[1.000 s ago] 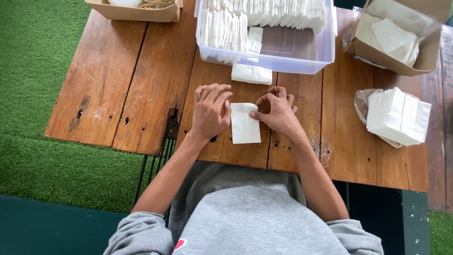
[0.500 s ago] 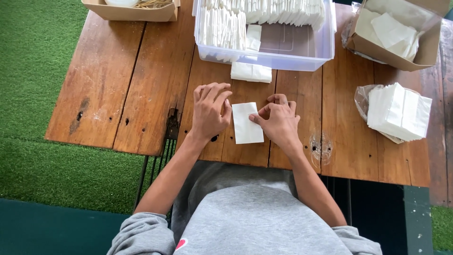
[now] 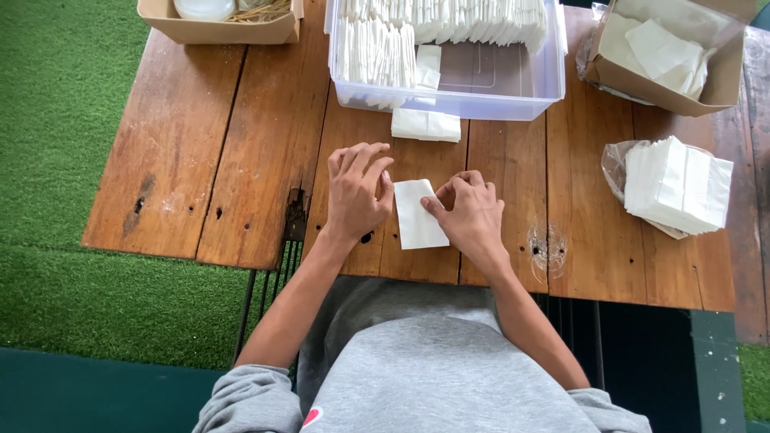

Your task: Folding individual paper napkins and stacking them neatly on a wooden table.

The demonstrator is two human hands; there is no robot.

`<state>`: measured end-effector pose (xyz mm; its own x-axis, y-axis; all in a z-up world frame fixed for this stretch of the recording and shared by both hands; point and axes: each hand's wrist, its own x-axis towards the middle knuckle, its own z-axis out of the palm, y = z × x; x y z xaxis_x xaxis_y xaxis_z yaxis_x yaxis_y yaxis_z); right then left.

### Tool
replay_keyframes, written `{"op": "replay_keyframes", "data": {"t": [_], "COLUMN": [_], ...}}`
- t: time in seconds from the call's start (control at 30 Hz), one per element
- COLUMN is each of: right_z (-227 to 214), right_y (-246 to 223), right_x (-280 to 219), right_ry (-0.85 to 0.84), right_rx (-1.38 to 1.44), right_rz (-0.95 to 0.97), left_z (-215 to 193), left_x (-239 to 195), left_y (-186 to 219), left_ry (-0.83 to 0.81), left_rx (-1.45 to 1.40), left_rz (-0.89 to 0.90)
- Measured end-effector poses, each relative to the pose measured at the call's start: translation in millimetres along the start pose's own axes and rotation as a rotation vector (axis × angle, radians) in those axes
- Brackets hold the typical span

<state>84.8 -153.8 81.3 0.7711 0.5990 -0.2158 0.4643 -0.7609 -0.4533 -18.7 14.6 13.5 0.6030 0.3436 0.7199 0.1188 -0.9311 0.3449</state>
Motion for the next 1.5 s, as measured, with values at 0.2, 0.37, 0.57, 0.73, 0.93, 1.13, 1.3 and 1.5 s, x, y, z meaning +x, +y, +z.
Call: {"op": "replay_keyframes", "data": {"t": [0.2,0.37,0.57,0.73,0.93,1.13,1.3,1.5], "right_z": [0,-42,-54,-52,-53,-40,-50,-47], "right_y": [4,-9,2,-3,18,39,29,32], "right_x": [7,12,69,96,112,115,92,83], "right_ry": [0.007,0.039,0.126,0.158,0.231,0.21,-0.011,-0.127], "right_rx": [0.338,0.732,1.336,1.627,1.686,1.594,1.529,1.34], "right_rz": [0.062,-0.061,-0.148,-0.176,-0.242,-0.262,-0.184,-0.181], "left_z": [-3,-15,-37,-10,26,24,25,-2], "left_x": [2,7,53,102,126,123,108,107], "left_y": [1,3,32,64,58,48,34,32], "left_ry": [0.012,-0.014,-0.305,-0.293,-0.142,-0.159,-0.276,-0.477], "left_rx": [-0.011,-0.285,-0.927,-1.374,-1.259,-1.277,-1.208,-1.063], "left_rz": [-0.018,-0.202,-0.597,-0.687,-0.674,-0.631,-0.679,-0.612]}}
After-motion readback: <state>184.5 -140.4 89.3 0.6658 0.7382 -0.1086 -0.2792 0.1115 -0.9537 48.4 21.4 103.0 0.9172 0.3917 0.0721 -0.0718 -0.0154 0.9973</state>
